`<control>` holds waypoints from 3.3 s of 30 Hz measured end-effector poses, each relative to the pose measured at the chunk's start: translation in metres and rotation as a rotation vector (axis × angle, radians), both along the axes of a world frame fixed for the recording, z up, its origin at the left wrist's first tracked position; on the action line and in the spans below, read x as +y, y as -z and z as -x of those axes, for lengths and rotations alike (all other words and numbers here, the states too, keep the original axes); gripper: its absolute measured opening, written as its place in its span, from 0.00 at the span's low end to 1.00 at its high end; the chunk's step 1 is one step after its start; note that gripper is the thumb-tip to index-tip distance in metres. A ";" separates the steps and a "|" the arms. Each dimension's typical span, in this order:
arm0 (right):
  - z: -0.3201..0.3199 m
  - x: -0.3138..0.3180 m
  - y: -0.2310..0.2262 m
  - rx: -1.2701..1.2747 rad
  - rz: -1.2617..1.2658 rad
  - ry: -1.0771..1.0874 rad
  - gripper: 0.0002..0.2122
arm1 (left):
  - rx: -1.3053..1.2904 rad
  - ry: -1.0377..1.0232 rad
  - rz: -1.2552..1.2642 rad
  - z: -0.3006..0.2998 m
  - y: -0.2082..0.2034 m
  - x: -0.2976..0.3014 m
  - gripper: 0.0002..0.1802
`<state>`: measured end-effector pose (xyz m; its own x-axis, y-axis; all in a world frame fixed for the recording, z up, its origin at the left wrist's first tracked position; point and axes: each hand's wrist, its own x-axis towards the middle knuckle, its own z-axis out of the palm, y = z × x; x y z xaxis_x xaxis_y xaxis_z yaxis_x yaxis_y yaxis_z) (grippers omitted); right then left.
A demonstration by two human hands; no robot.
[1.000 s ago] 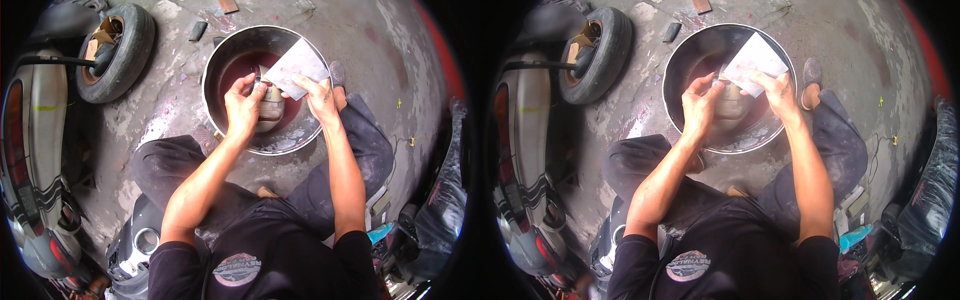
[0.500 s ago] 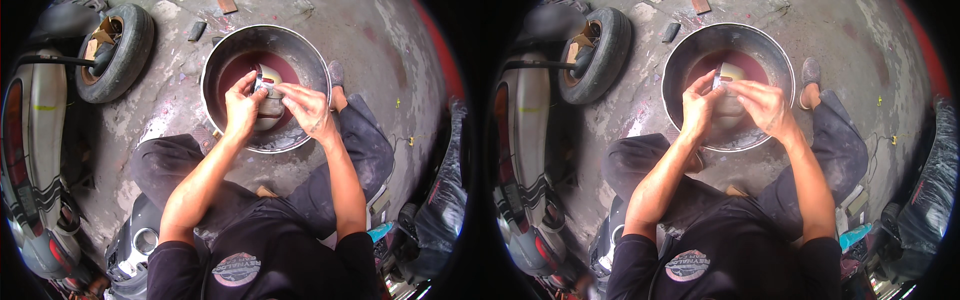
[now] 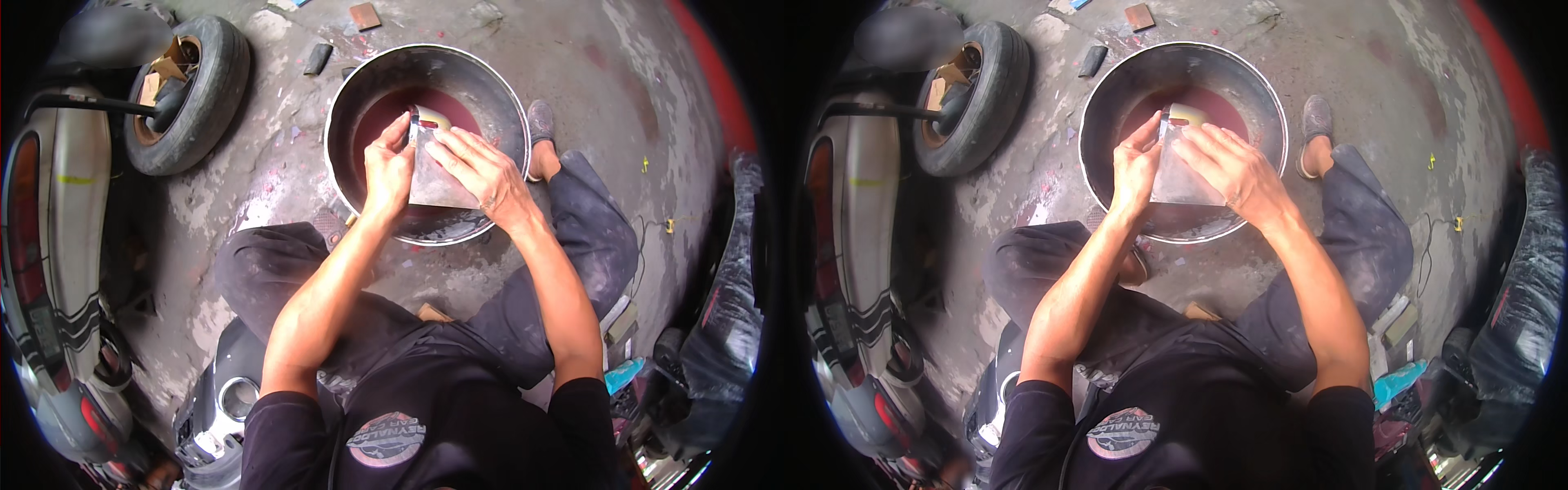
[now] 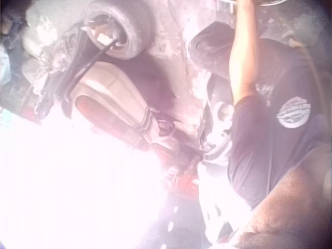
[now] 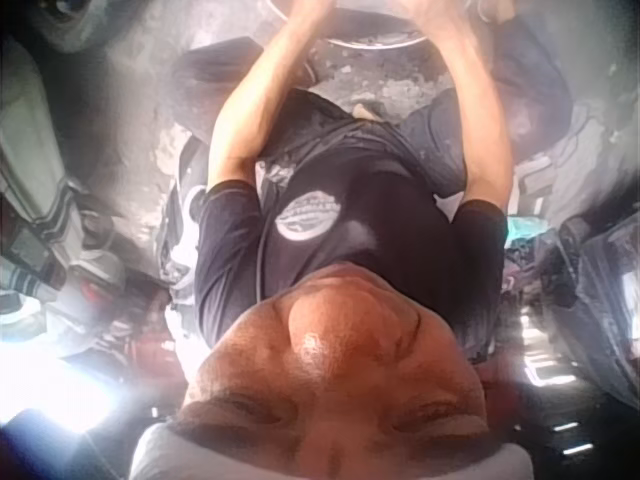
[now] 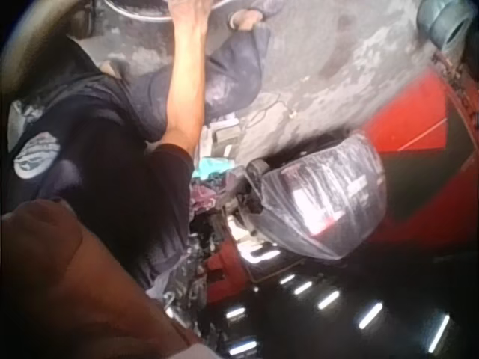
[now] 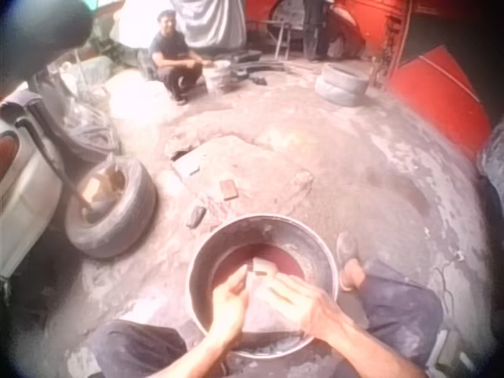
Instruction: The person sits on the floor and sands a small, light-colored car part using a sanding block and water from a metal bowl. They repeatedly dip the part and sanding block into the water and rub the block against the part's surface.
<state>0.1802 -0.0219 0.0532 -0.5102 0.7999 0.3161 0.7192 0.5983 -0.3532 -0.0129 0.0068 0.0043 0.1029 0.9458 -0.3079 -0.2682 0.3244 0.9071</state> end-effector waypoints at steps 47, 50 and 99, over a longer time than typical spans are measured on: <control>-0.004 0.027 0.003 0.221 -0.102 0.225 0.22 | 0.003 -0.099 0.079 -0.005 -0.016 0.005 0.28; -0.005 0.016 -0.002 0.239 0.012 0.077 0.23 | -0.034 -0.101 0.092 -0.006 -0.017 0.006 0.27; -0.014 0.029 0.044 0.700 0.453 0.610 0.15 | 0.254 0.053 0.064 -0.001 0.002 0.007 0.26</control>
